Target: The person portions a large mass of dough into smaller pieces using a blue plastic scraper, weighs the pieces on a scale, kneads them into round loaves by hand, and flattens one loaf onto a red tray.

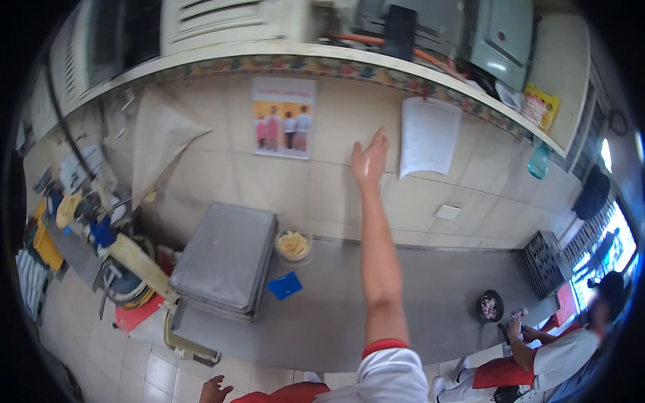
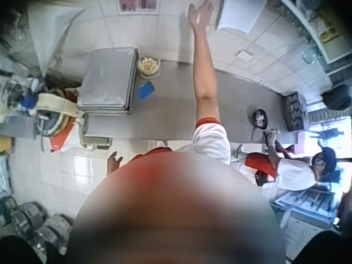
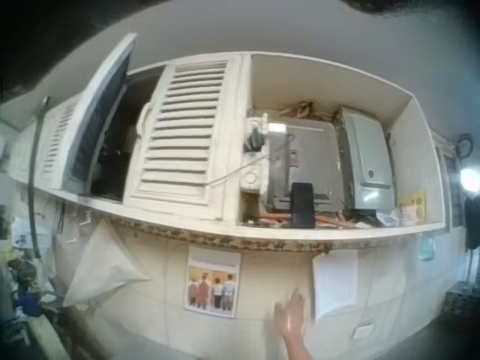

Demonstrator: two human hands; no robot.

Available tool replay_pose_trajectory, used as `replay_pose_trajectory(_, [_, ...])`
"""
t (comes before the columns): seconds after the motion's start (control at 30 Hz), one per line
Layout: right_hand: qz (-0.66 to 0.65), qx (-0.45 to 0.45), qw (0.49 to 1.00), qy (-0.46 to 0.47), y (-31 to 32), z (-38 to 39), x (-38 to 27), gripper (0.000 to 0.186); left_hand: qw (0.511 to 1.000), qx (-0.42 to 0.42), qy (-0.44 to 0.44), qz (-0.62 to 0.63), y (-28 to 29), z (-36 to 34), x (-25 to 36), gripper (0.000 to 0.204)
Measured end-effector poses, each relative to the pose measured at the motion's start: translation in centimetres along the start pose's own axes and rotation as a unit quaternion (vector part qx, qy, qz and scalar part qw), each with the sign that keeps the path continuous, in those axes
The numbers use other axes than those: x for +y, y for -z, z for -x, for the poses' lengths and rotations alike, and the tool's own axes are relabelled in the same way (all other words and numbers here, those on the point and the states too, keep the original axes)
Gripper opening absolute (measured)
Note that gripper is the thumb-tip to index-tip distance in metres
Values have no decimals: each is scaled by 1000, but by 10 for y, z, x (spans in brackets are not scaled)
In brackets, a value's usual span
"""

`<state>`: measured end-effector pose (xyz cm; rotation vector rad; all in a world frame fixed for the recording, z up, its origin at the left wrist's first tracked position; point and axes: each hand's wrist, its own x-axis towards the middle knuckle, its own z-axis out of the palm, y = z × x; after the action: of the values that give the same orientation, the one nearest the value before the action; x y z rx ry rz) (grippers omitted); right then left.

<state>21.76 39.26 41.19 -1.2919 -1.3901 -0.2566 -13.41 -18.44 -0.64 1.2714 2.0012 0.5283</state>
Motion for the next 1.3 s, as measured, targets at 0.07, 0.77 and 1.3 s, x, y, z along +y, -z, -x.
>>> replay_pose_trajectory(0.07, [-371, -144, 917, -29, 13, 137, -137, 69, 996, 55, 25, -58, 21, 42, -77, 72])
replay_pose_trajectory(0.77, [-252, -894, 265, 258, -69, 912, -677, 65, 833, 320, 108, 437, 412, 172, -443, 63])
replay_pose_trajectory(1.3, [-346, -851, 195, 344, -368, 1121, -1264, 59, 741, 371, 428, 361, 723, 168, -878, 69])
